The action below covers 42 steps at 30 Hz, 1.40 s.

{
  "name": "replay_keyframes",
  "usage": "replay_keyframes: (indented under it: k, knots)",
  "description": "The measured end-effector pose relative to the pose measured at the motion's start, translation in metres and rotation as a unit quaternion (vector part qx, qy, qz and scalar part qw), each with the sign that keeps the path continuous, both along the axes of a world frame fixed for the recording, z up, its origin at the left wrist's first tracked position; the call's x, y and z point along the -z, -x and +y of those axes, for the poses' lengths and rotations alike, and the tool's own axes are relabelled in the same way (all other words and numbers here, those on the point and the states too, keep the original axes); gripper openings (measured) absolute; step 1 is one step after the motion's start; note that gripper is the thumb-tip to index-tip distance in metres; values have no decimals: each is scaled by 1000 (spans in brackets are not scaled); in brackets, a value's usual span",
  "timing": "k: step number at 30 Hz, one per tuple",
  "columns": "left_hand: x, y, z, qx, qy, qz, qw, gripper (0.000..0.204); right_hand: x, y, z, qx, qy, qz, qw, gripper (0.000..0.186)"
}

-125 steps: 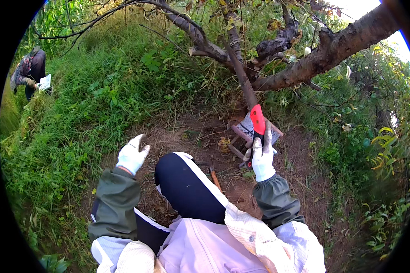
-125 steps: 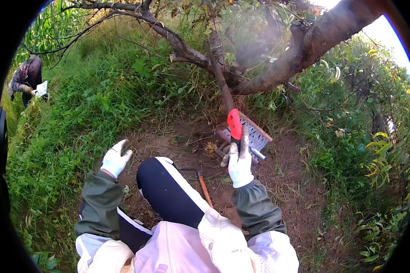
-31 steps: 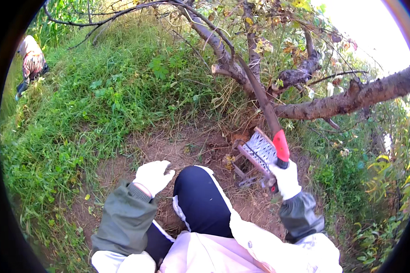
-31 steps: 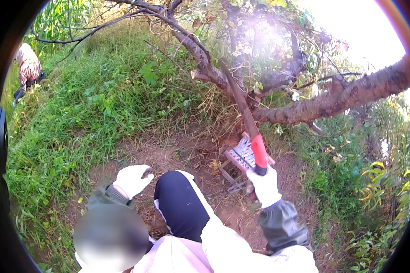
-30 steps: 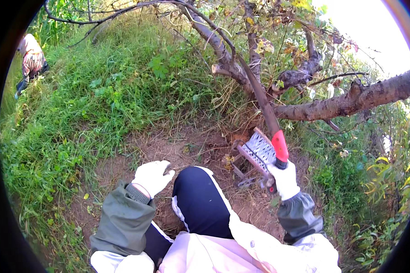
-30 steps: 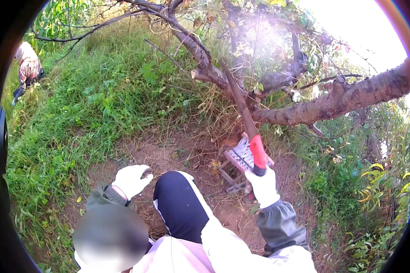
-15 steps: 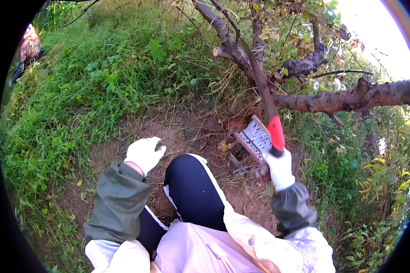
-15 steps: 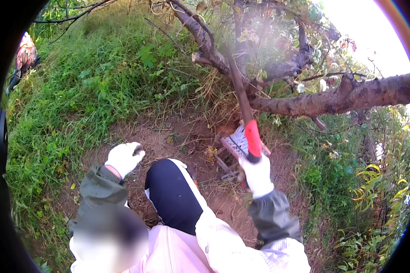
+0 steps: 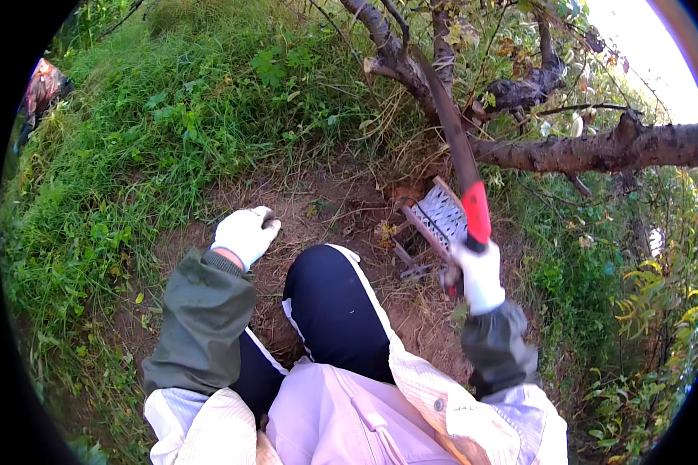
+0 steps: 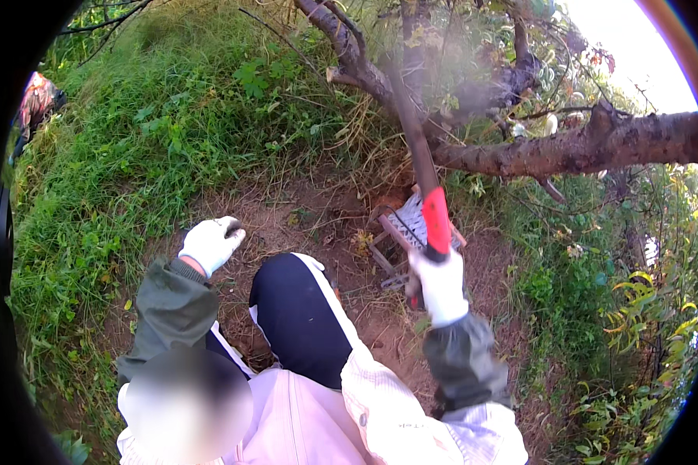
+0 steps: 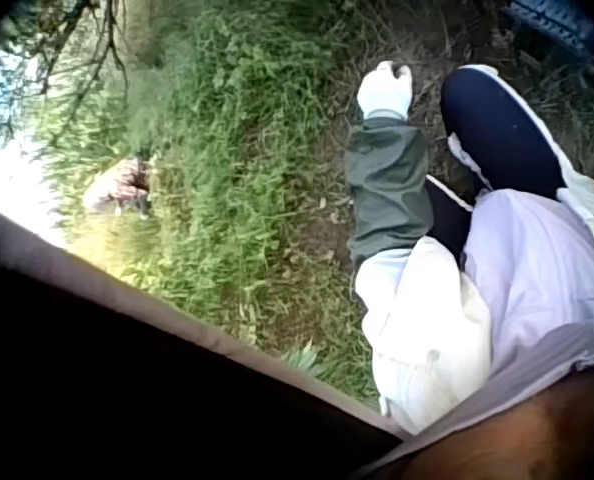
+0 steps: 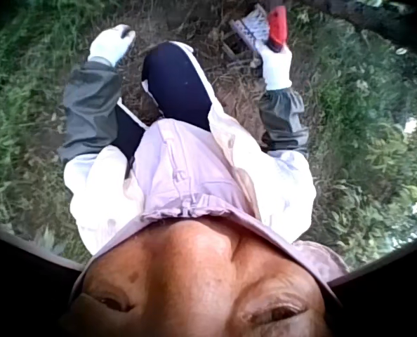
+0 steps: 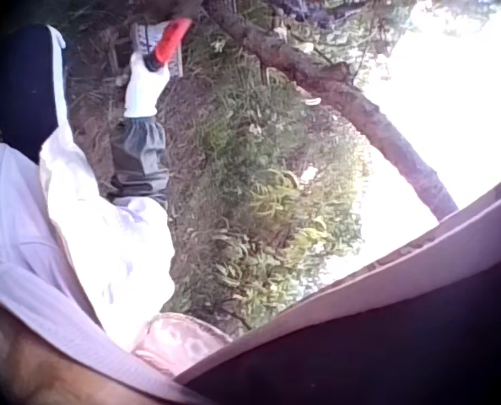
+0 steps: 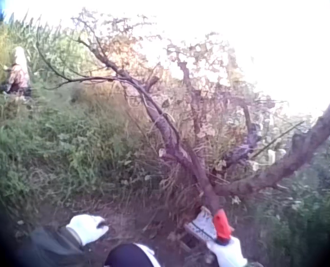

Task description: The person saws through a tree branch using a hand saw and then uses their hands to break and remove the cut section from the tree.

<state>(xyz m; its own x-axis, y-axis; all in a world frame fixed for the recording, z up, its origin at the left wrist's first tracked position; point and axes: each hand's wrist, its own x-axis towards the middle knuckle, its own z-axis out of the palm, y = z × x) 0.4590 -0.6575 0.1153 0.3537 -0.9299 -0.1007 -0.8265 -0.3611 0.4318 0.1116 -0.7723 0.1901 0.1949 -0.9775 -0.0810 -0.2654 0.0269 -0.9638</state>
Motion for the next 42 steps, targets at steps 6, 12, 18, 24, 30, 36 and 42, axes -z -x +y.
replay_keyframes:
  k: [6, 12, 18, 24, 30, 36, 42]
  knots:
    - [37, -24, -13, -33, -23, 6, 999, 34, -13, -89, -82, -28, -11, -107, 994, 15]
    - [6, -12, 8, -22, 8, 35, 999, 33, 4, 16, 6, 32, 10, -2, 999, 11]
    - [29, -21, -16, -21, -19, 22, 999, 36, -22, -85, -118, -48, 40, -64, 996, 21]
    - [22, -25, 11, -53, -39, 17, 998, 37, 4, -27, -24, -17, 2, -49, 999, 14]
    - [2, -17, 21, -37, 10, 31, 999, 34, 0, -24, -22, -15, 25, -55, 998, 10]
    - [25, -25, -4, -15, -4, 38, 999, 37, -14, -89, -100, -19, 23, -97, 995, 16]
    - [11, -21, 26, -14, 24, 25, 999, 32, 18, 8, 30, 40, -13, -3, 999, 13]
